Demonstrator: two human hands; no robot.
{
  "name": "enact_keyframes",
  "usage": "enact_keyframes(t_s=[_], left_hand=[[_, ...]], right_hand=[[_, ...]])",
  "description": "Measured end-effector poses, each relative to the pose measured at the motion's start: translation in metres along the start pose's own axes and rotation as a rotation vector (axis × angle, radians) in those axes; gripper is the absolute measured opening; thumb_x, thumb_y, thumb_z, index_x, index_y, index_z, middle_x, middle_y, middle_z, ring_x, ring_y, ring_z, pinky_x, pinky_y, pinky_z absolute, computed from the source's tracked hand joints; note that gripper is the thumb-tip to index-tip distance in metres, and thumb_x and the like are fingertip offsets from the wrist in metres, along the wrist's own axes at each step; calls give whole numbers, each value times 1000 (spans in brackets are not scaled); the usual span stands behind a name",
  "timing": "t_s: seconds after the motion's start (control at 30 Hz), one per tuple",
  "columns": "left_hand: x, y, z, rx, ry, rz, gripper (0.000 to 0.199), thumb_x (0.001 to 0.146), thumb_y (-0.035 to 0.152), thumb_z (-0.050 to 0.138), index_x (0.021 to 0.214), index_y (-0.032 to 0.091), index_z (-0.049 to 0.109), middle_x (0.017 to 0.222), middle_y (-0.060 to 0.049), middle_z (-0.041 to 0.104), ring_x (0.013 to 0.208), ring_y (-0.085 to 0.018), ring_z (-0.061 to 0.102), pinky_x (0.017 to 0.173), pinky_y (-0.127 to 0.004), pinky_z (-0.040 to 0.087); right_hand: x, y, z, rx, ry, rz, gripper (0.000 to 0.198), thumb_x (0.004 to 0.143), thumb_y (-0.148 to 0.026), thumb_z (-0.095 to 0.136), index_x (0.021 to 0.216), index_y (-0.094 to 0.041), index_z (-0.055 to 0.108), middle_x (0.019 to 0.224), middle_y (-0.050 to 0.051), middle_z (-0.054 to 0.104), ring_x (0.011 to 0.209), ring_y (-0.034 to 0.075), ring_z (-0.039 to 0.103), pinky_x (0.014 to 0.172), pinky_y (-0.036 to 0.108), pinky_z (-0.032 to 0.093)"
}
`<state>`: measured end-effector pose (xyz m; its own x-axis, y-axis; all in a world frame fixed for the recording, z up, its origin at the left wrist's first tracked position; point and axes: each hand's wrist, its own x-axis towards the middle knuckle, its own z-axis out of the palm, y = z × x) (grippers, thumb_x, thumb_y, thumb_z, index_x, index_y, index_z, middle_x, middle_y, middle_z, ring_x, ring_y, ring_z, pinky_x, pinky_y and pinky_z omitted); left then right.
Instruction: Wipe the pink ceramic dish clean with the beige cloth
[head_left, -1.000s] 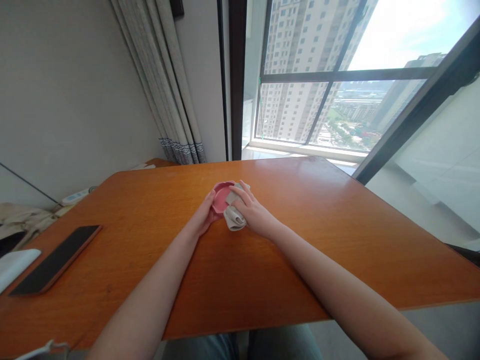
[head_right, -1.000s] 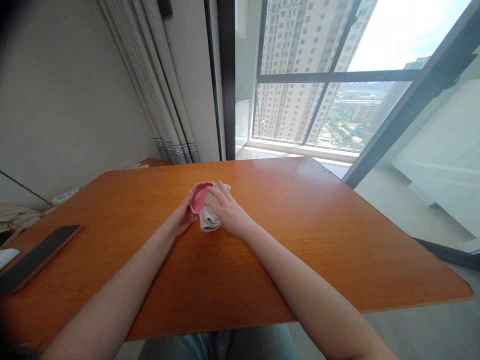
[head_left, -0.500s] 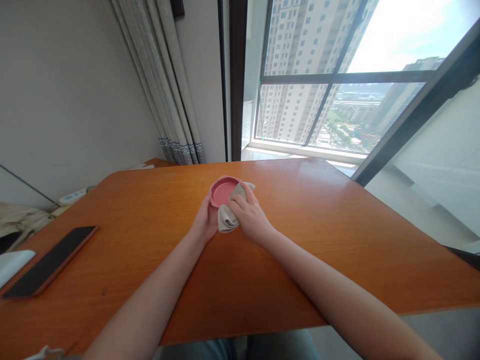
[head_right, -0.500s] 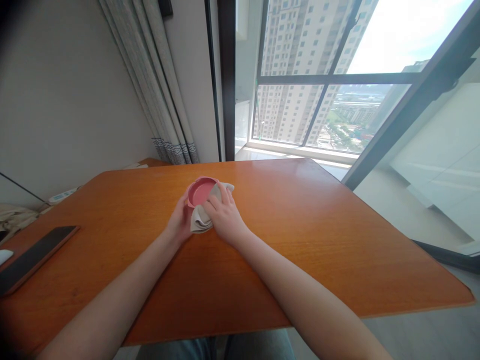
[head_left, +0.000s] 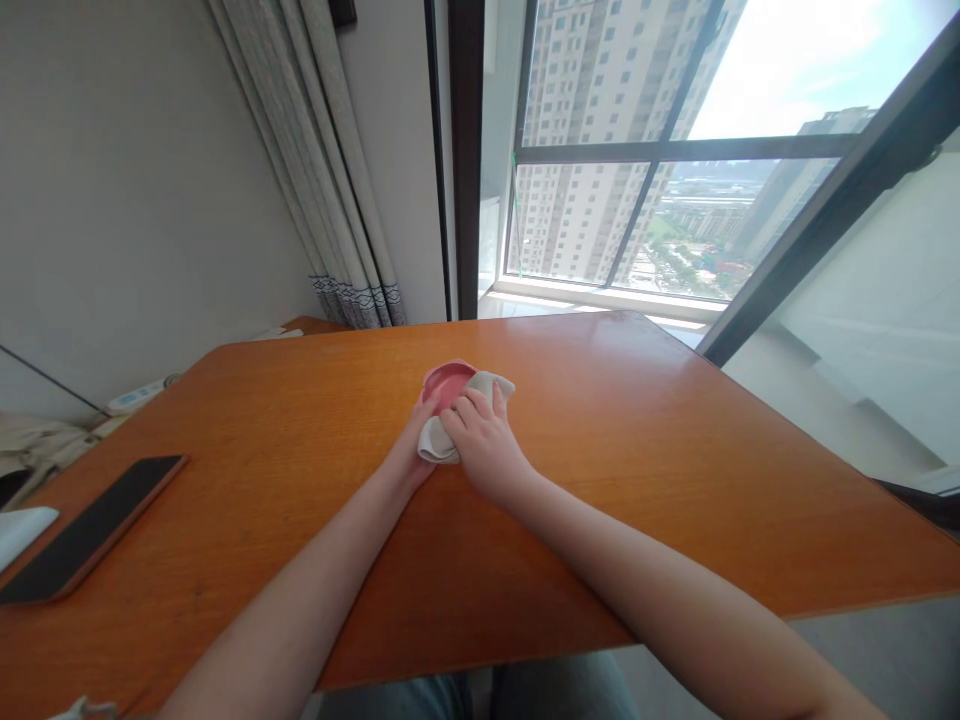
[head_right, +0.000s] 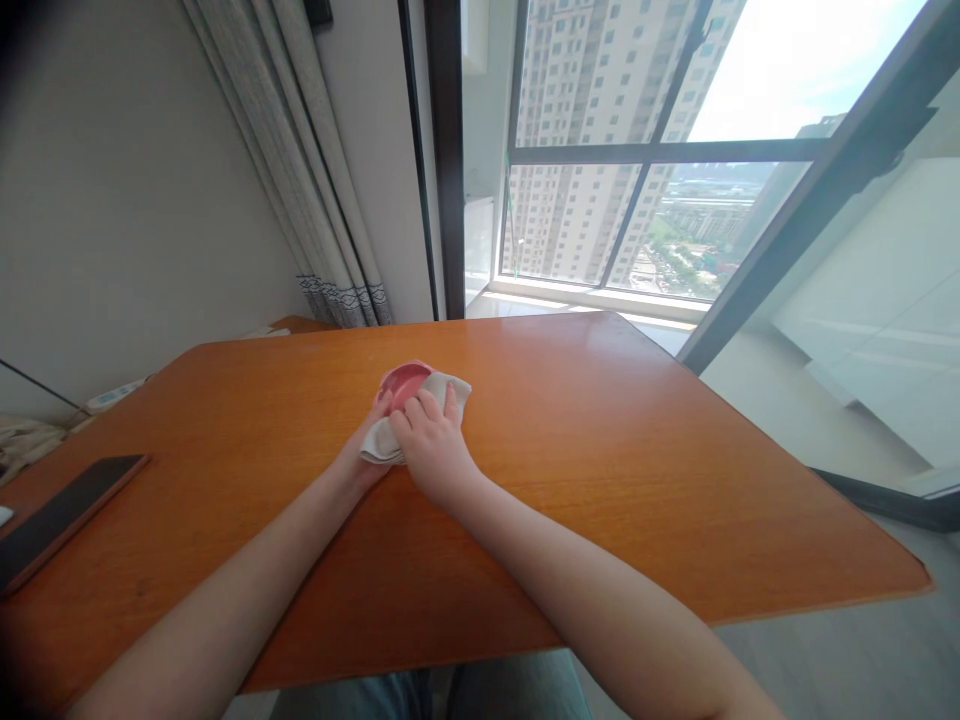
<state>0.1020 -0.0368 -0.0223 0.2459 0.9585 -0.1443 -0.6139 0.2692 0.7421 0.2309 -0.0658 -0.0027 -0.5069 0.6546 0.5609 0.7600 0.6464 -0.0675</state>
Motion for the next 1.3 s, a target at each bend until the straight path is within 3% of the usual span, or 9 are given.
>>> enact_keyframes(t_s=[0.1,0.2,0.27,0.43,0.63,0.83,1.0,1.13,1.3], left_hand=[[-4,11,5,-35,32,-63,42,83,45,56,108,12,62,96,-10,69,85,-19,65,77,-30,54],[-5,15,5,-39,103,-3,29,82,31,56,105,14,63,96,-8,70,82,-17,65,73,-27,54],[-4,13,4,-67,133,15,25,81,25,54,102,15,64,94,-7,70,80,-16,65,70,-27,54],[-4,8,5,-90,233,-47,23,78,25,54,99,18,61,86,-4,70,70,-18,65,65,-33,56],[-5,8,12,-99,255,1,30,79,23,53,108,16,60,94,-7,69,77,-20,66,70,-37,57],[-1,7,11,-202,329,181,30,82,17,53,111,14,57,93,-8,70,78,-16,67,71,-27,55],[-9,-2,20,-73,127,219,46,73,15,68,116,19,55,97,-4,70,83,-15,66,79,-28,52],[-19,2,28,-24,-33,95,49,81,46,58,123,22,54,120,-10,63,100,-23,63,82,-37,53],[-16,6,23,150,108,46,49,79,46,61,122,22,54,127,-10,58,102,-25,61,69,-36,56]], right_hand=[[3,9,-14,31,-85,-173,23,89,-12,39,97,-19,60,95,9,58,102,24,48,111,60,16],[6,18,-24,147,-73,-242,24,88,-11,42,101,-20,60,101,8,60,108,24,48,113,54,20],[6,24,-27,294,44,-164,28,87,-15,45,111,-21,58,114,9,59,117,23,47,113,49,23],[8,42,-15,606,396,240,48,85,-27,48,133,-24,46,132,9,52,128,26,42,113,48,26],[10,39,22,992,267,421,44,88,-42,46,124,-19,56,122,9,62,122,26,51,108,42,35],[7,3,46,1093,280,485,51,85,-44,51,131,-21,50,134,8,52,134,24,37,116,42,19],[12,10,38,1117,372,551,47,85,-42,51,128,-22,54,128,8,57,129,24,44,115,43,22],[15,41,22,1184,454,572,43,84,-41,53,121,-20,59,121,6,63,121,25,52,110,42,33],[15,57,16,1311,263,586,41,80,-44,58,112,-21,65,117,3,66,118,26,55,104,40,41]])
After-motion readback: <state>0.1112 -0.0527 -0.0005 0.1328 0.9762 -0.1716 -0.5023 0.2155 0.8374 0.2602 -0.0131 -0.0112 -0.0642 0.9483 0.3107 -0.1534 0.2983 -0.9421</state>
